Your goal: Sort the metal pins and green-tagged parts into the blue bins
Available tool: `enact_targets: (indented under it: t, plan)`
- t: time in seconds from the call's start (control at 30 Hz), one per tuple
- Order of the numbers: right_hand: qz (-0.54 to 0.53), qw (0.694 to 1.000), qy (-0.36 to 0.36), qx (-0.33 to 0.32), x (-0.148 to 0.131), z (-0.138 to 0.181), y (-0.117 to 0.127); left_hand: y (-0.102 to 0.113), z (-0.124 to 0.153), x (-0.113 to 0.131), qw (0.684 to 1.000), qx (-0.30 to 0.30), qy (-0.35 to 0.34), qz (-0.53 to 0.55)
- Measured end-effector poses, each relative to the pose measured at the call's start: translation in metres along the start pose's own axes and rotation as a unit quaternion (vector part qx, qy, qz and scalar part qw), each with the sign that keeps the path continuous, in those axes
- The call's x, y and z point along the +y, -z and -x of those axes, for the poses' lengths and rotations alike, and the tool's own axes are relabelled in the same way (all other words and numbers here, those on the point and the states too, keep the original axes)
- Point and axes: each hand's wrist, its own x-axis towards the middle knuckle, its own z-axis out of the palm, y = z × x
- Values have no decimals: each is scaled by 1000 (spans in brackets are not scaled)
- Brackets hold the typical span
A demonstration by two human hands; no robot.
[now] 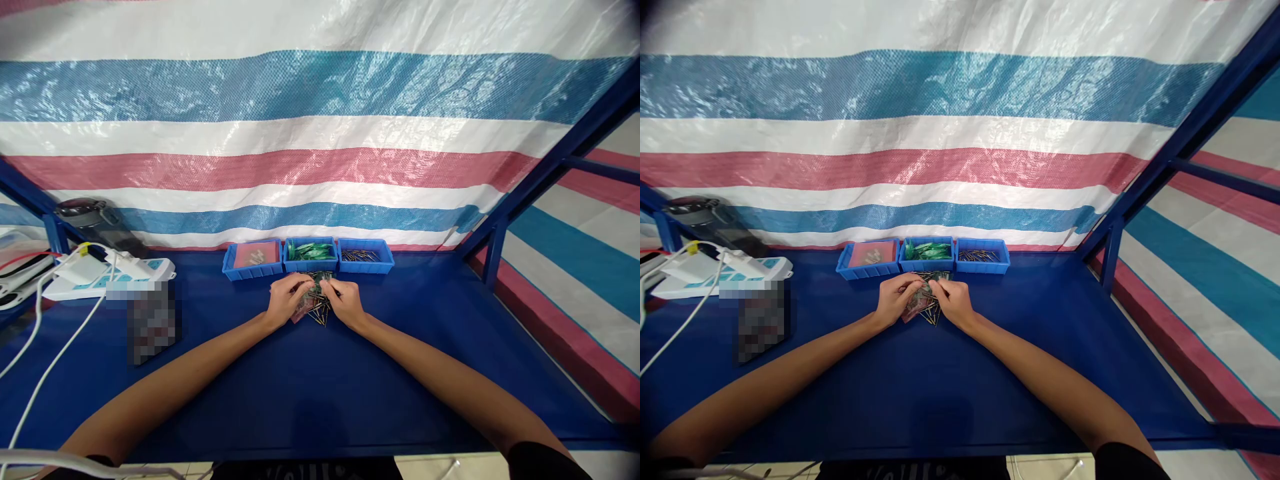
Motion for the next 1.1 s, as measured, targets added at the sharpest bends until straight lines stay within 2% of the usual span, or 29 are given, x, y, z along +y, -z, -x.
enact_targets:
  t: [0.2,0.47,0.67,0.8,0.93,1.1]
  plan:
    - [-49,999,1,-6,-2,1,0,1,0,1,1000,15,-13,-18]
    - [-21,1000,2,6,0,0,-2,2,-1,4,999,-3,-38,-19]
    - [-4,1000,-4,3,0,-1,-3,2,-1,6,1000,7,-11,-13]
    - [-4,1000,-2,15,-3,0,-1,2,-2,3,999,3,-44,-27]
    - [-38,999,-5,17,-3,0,0,0,-1,0,1000,0,-19,-6]
    - [-48,998,32,-17,1,0,-2,-2,0,-3,1000,-12,10,11]
